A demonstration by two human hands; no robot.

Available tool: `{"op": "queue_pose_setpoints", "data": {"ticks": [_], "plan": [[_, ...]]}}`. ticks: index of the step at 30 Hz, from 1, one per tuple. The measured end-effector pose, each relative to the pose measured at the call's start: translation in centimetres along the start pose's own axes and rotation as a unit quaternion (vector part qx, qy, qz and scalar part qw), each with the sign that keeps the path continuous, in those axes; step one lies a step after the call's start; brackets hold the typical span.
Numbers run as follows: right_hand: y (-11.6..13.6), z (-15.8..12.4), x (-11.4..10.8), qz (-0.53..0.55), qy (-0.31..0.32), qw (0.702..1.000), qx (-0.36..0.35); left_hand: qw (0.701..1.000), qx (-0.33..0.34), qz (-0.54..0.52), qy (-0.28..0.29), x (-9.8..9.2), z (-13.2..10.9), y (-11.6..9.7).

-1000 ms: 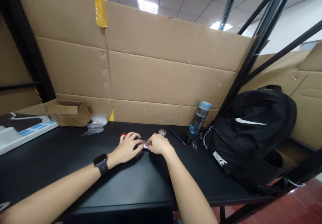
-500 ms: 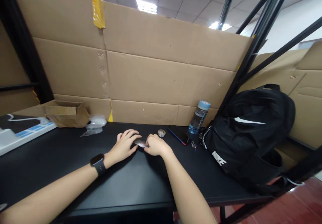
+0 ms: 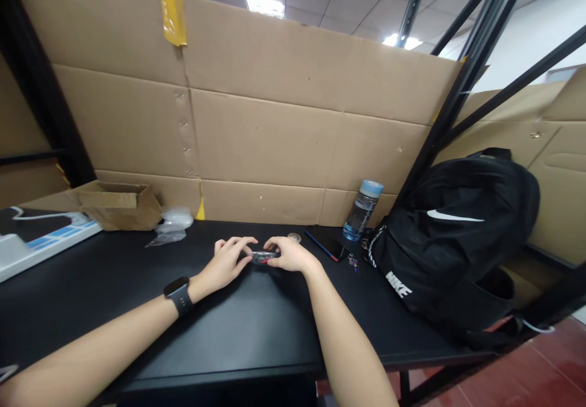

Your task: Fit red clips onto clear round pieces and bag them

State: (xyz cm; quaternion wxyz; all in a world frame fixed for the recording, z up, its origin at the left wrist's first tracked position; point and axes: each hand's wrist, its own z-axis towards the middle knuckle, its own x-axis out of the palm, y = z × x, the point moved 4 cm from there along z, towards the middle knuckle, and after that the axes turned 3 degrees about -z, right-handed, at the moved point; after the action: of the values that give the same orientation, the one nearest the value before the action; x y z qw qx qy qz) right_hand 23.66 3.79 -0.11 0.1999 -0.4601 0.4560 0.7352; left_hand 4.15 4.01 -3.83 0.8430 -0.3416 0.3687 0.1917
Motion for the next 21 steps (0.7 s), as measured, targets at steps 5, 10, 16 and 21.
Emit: {"op": "queue_pose_setpoints", "data": {"ticks": [5,10,16,21], "plan": [[-0.13,0.0,0.21,0.025,0.015,0.999,0.013,1.0,-0.009,0.002,-0.004,0.07,0.08,0.17],[-0.61,0.15,0.0,0.029,-0.033,0.999,0.028,1.0,0.003,-0.001,-0.001,-0.02,-0.06,-0.18],[-0.71,0.09,0.04,0.044,-0.032,0.998,0.03,1.0,-0.008,0.004,-0.005,-0.13,-0.16,-0.42],[-0.3,0.09,0.25,0.073,-0.01,0.997,0.027,1.0,-0.016,0.006,-0.009,-0.12,-0.05,-0.09]]}}
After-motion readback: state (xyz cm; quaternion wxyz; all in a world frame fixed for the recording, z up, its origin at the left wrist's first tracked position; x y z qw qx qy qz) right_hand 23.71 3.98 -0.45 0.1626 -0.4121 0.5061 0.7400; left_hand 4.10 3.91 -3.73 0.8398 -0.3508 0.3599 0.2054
